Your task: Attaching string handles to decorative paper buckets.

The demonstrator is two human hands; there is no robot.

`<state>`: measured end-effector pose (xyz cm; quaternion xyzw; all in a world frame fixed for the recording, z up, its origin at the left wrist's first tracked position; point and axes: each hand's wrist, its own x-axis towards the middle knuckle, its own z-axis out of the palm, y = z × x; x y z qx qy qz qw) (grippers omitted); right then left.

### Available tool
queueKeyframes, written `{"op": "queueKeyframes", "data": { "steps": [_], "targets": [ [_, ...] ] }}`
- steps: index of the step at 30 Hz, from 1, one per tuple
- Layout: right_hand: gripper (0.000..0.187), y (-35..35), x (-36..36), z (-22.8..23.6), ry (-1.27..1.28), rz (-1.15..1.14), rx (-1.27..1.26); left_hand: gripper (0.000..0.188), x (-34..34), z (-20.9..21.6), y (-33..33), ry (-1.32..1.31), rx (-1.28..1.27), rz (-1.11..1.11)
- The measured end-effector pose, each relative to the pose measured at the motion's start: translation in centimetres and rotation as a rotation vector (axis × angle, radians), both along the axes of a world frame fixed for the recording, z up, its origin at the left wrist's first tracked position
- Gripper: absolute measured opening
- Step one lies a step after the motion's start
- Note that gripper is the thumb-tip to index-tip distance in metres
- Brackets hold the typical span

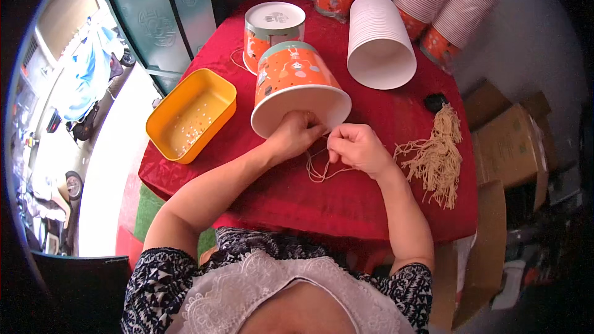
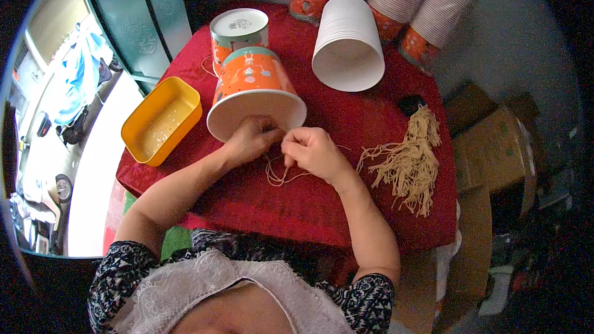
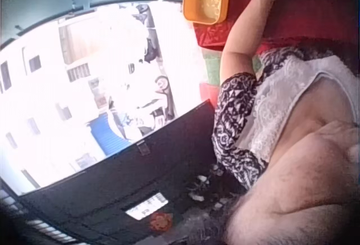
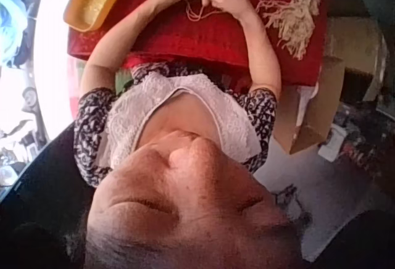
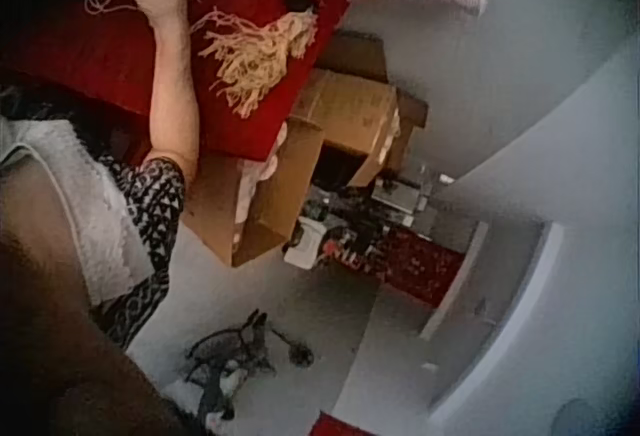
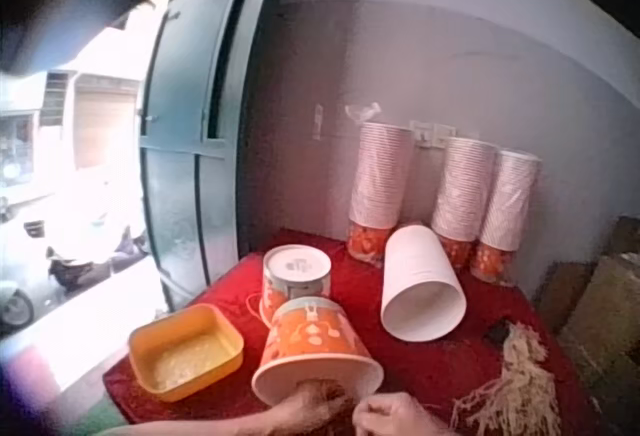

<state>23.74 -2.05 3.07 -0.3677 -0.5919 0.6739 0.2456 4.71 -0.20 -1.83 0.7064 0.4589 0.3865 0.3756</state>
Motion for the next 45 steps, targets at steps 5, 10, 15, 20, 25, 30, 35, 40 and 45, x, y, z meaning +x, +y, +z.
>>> {"op": "queueKeyframes", "data": {
  "steps": [5,10,15,20,25,30,35,40,45],
  "targets": [
    [0.032,-3.2,-1.0,-1.2,-0.626,-0.052,1.133,0.027,-0.2,-0.1,0.4,0.084,0.012,-0.042],
    [0.014,-4.9,0.0,-2.1,-0.734,0.062,1.302,0.020,0.2,0.3,0.0,-0.010,0.002,0.002],
    [0.008,-5.7,4.2,-1.1,-0.734,0.091,1.289,0.020,0.1,-0.3,-0.1,-0.050,0.016,0.007],
    [0.010,-6.0,6.1,0.3,-0.825,-0.069,1.193,0.021,-0.2,-0.4,0.2,-0.026,0.030,-0.006],
    [0.026,-6.0,3.6,-0.6,-0.735,-0.087,1.225,0.023,0.1,-0.2,0.2,-0.010,0.023,-0.008],
    [0.014,-5.5,3.8,-2.8,-0.799,-0.061,1.202,0.022,0.3,-0.1,-0.2,-0.060,0.054,-0.017],
    [0.004,-6.0,6.7,-1.0,-0.821,-0.113,1.183,0.021,0.2,0.4,-0.2,-0.065,0.016,-0.037],
    [0.010,-6.6,11.6,2.2,-0.964,-0.447,1.092,0.020,-0.2,-0.1,-0.2,-0.011,0.002,0.006],
    [0.009,-6.2,15.9,2.0,-1.164,-0.647,1.129,0.020,0.1,0.1,-0.2,-0.034,0.007,-0.003]
  ]
}}
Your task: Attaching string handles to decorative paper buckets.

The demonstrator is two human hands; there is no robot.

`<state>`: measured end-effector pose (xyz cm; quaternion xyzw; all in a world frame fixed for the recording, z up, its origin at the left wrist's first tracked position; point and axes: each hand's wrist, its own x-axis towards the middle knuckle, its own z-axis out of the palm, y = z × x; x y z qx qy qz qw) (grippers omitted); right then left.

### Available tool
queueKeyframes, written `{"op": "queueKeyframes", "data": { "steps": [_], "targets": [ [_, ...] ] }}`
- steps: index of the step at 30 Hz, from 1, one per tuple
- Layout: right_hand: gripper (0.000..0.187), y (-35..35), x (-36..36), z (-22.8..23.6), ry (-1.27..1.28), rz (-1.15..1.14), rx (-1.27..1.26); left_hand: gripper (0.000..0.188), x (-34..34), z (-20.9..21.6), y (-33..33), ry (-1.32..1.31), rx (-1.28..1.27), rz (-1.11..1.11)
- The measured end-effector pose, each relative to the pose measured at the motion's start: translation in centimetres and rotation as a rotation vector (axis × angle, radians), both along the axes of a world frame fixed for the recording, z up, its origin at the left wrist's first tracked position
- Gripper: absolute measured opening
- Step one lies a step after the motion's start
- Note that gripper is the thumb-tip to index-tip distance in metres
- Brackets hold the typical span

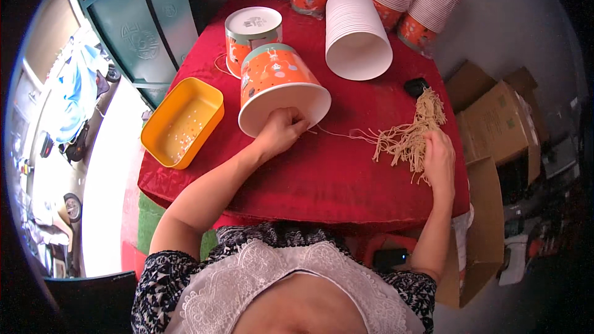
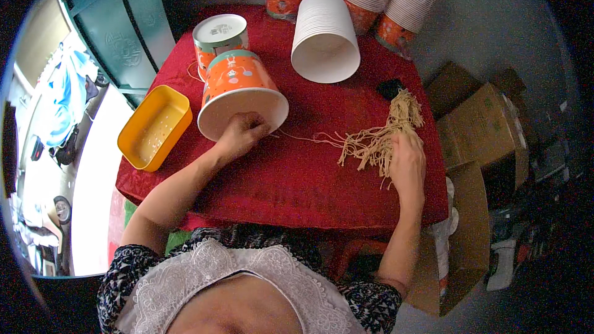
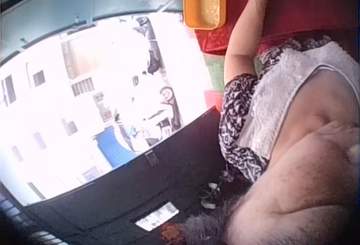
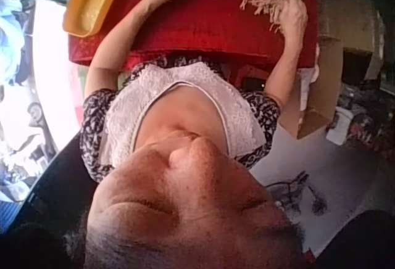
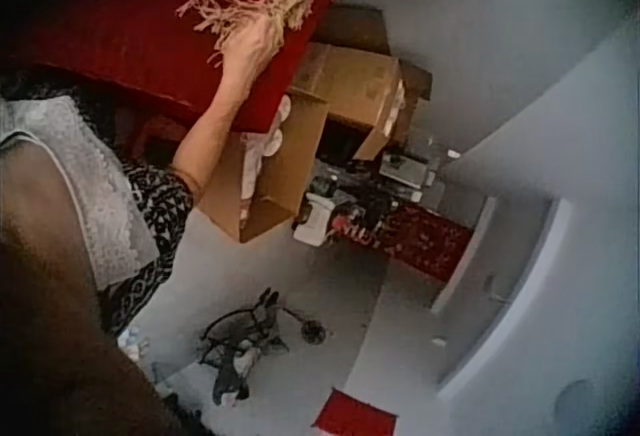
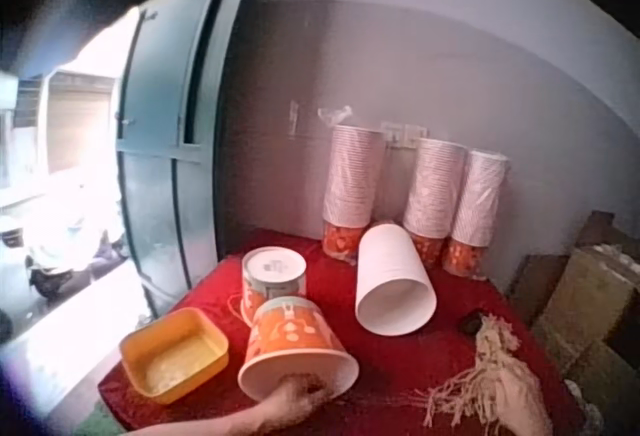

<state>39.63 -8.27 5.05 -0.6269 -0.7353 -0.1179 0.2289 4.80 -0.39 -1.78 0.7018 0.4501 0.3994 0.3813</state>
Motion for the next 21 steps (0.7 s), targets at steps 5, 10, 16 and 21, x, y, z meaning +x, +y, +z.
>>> {"op": "queueKeyframes", "data": {
  "steps": [5,10,16,21],
  "targets": [
    [0.010,0.1,-3.6,-0.9,0.187,0.112,-0.077,0.021,0.0,0.2,-0.1,0.024,-0.001,0.015],
    [0.011,0.5,-12.1,-2.9,0.416,0.639,-0.306,0.022,-0.3,-0.9,0.5,0.022,0.051,0.009],
    [0.018,3.2,-16.5,-6.0,0.157,0.360,-0.108,0.022,0.0,0.1,0.2,0.021,0.038,0.015],
    [0.013,4.5,-17.8,-6.4,0.181,0.305,-0.128,0.020,0.1,-0.2,0.3,-0.063,0.028,-0.018]
  ]
}}
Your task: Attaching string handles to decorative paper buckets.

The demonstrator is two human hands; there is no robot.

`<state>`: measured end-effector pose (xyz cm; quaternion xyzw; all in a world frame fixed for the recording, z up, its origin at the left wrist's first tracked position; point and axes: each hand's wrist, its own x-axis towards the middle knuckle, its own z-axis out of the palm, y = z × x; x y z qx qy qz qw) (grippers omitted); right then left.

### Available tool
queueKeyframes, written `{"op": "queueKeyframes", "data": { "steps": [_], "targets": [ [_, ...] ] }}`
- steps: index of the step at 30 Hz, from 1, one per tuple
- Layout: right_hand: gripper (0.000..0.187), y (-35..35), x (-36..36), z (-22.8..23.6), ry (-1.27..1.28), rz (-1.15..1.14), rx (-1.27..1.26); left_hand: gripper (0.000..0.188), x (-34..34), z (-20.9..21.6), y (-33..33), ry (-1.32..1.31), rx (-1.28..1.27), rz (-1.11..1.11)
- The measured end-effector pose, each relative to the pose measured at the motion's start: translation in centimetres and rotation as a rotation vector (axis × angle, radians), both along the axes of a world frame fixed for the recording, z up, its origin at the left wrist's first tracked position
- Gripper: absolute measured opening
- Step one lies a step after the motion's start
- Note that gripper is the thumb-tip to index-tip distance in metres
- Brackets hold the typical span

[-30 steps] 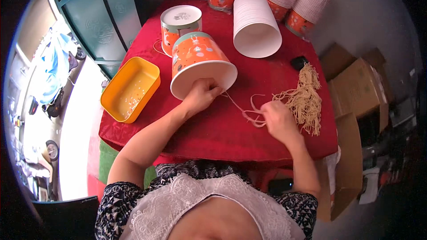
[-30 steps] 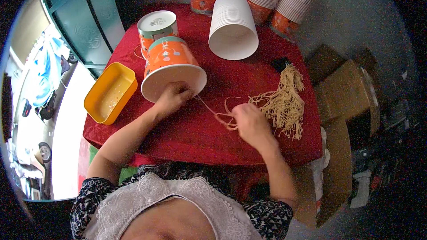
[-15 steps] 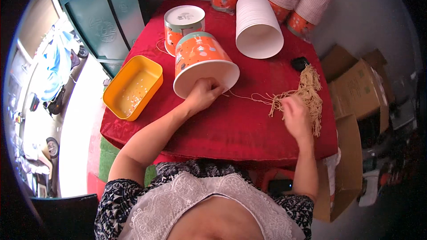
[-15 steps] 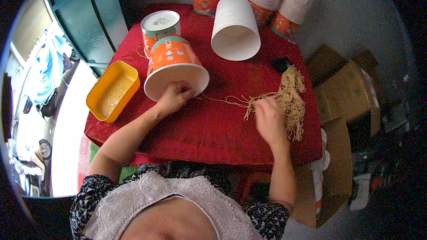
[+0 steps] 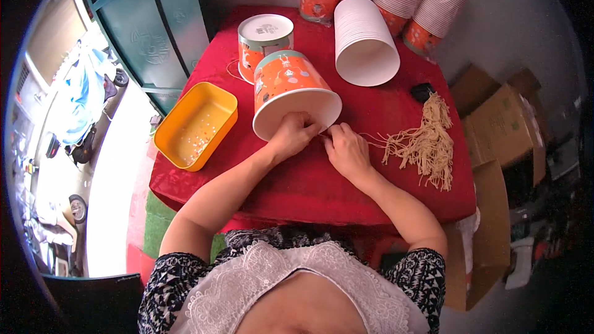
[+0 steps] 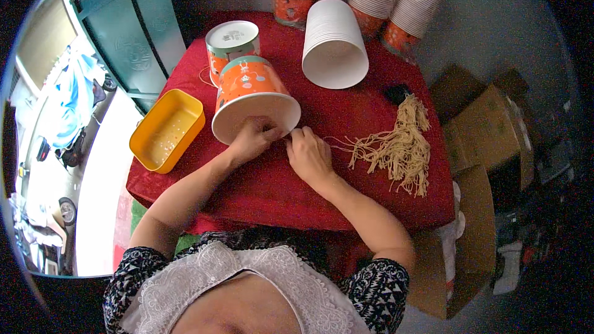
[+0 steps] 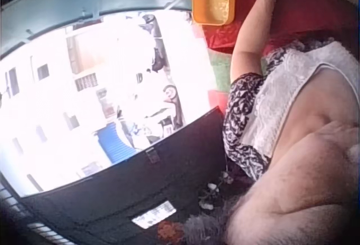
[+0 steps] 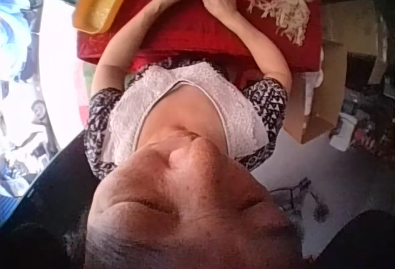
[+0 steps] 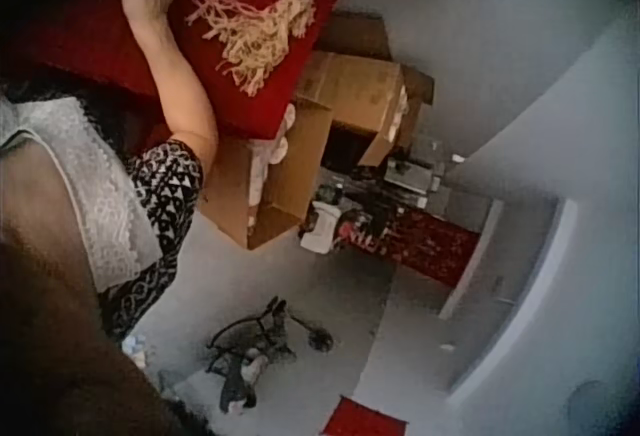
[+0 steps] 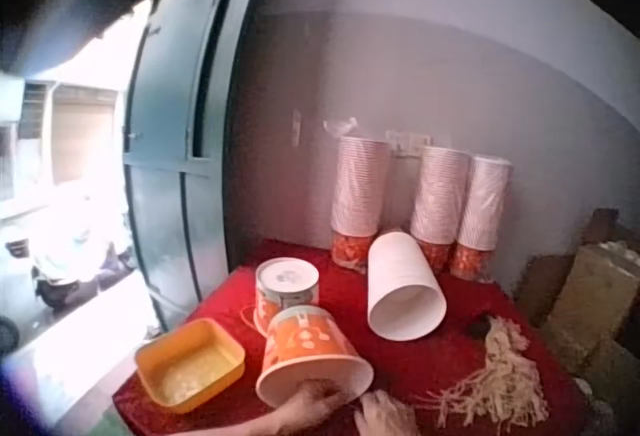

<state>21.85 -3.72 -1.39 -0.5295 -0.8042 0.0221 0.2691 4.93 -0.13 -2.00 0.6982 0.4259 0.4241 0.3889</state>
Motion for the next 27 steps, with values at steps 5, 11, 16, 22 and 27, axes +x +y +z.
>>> {"op": "queueKeyframes", "data": {
  "steps": [5,11,16,22,27],
  "targets": [
    [0.013,0.2,-0.2,-0.4,-0.008,0.063,0.041,0.016,-0.4,-0.5,0.3,0.056,0.034,-0.018],
    [0.011,-0.1,-0.7,-0.1,0.155,0.081,0.058,0.014,-0.6,-1.2,0.6,0.078,0.179,-0.131],
    [0.009,0.5,-0.8,-0.7,0.285,0.076,0.071,0.013,-0.4,-1.3,0.5,0.157,0.216,-0.110],
    [0.007,0.8,-0.3,-0.6,0.356,0.104,0.015,0.015,-0.4,-0.8,0.4,0.296,0.173,-0.122],
    [0.010,0.7,0.1,0.7,0.379,0.064,0.057,0.015,-0.6,-0.5,0.0,0.299,0.164,-0.127]
  ]
}}
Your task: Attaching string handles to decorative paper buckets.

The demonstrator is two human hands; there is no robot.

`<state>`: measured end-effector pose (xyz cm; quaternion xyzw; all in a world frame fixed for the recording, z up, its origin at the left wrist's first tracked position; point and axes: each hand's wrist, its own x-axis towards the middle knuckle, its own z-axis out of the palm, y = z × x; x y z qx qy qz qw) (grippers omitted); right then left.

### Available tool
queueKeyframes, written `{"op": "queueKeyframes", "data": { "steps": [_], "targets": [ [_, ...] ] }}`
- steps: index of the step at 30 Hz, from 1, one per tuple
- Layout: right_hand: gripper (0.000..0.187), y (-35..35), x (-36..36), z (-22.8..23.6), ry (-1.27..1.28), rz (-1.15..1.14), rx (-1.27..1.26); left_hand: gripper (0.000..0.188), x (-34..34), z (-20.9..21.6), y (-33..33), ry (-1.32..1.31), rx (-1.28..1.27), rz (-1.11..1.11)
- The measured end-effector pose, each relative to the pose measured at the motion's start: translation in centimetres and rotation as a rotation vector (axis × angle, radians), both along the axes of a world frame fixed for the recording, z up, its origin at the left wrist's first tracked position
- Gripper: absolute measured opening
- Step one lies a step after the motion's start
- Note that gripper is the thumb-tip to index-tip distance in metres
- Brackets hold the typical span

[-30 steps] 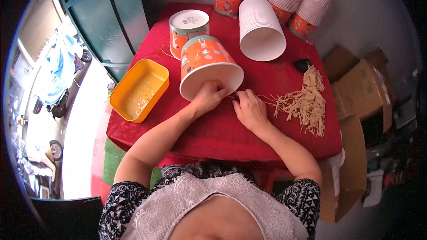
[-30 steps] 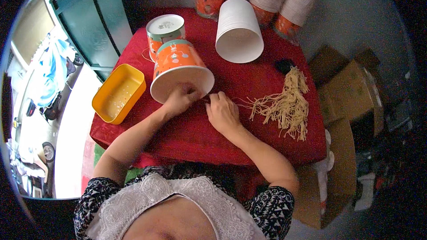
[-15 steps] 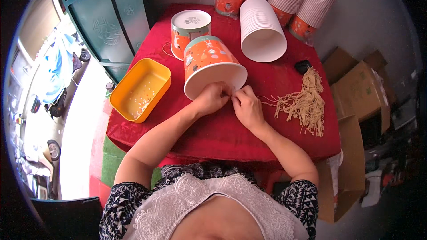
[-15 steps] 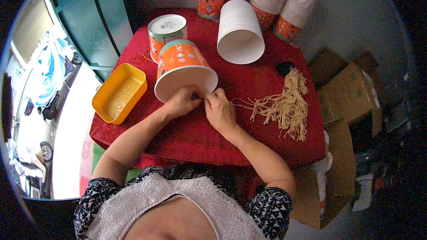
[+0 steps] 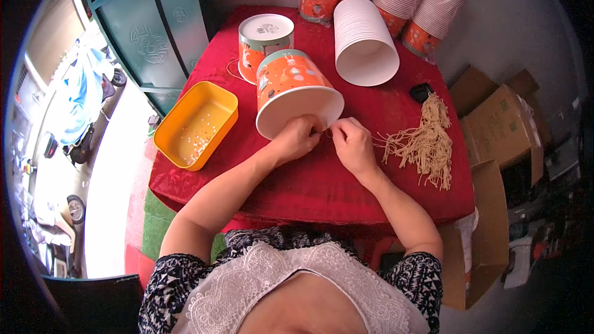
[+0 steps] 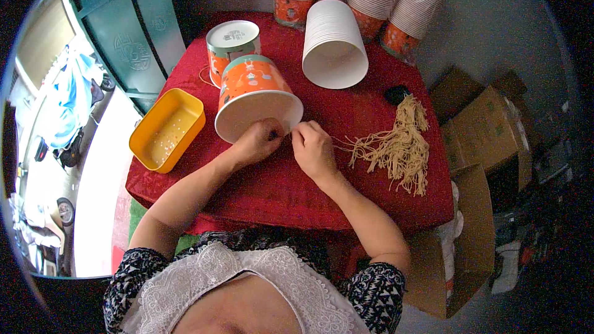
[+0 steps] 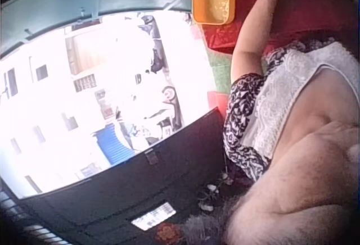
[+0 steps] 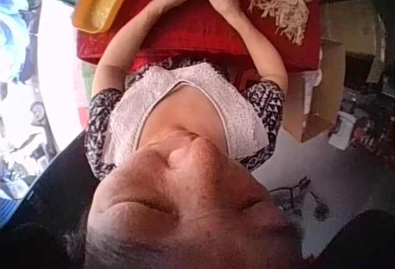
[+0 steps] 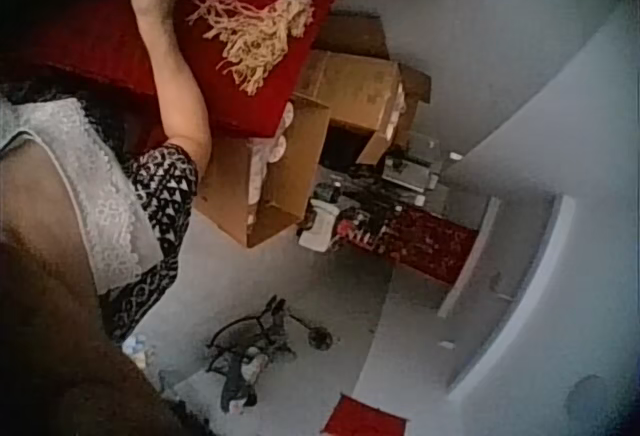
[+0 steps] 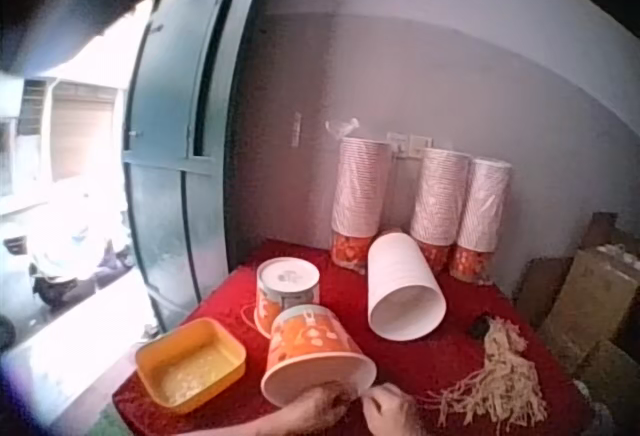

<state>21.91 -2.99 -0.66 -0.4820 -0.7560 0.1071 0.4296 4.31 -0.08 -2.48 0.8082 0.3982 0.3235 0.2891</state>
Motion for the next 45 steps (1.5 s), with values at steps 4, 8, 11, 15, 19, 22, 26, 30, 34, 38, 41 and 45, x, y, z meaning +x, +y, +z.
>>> {"op": "queueKeyframes", "data": {
  "steps": [4,8,11,15,19,22,26,30,34,38,41,45],
  "targets": [
    [0.017,0.0,-0.4,0.5,0.044,0.010,0.007,0.017,-0.1,-0.1,0.3,-0.002,-0.038,-0.020],
    [0.019,1.2,-0.9,-0.7,-0.010,0.075,-0.021,0.022,0.1,0.0,0.3,-0.027,-0.040,-0.033],
    [0.017,1.2,-0.7,-1.0,-0.095,0.062,-0.102,0.025,0.0,0.1,0.2,0.003,-0.042,-0.022],
    [0.013,-0.1,-0.5,-1.0,-0.125,0.074,-0.009,0.012,0.0,-0.5,0.2,-0.162,0.069,0.002],
    [0.008,-0.9,-0.7,-1.1,-0.084,0.040,0.043,0.012,-0.3,-0.3,0.8,-0.255,-0.056,-0.011],
    [0.010,-0.6,-0.8,-1.6,-0.089,0.054,0.068,0.011,-0.4,0.7,0.4,-0.265,-0.227,0.012],
    [0.010,-0.4,-0.7,-2.1,0.002,0.019,0.002,0.010,-0.4,1.6,0.2,-0.230,-0.337,0.034],
    [0.014,-1.7,-1.3,-0.4,-0.078,-0.018,0.008,0.010,-0.5,1.4,0.2,-0.228,-0.363,0.050],
    [0.019,-2.0,-1.5,0.5,-0.071,-0.009,0.085,0.011,-0.5,0.9,0.3,-0.269,-0.306,0.037],
    [0.027,-1.4,-1.4,-0.5,-0.095,0.036,0.058,0.010,-0.4,1.0,0.4,-0.245,-0.305,0.043],
    [0.030,-1.5,-1.9,-0.9,-0.104,0.039,-0.022,0.010,-0.4,0.9,0.4,-0.282,-0.299,0.037],
    [0.024,-0.8,-2.1,-2.1,0.009,-0.020,-0.044,0.010,-0.4,1.3,0.2,-0.342,-0.458,0.042]
  ]
}}
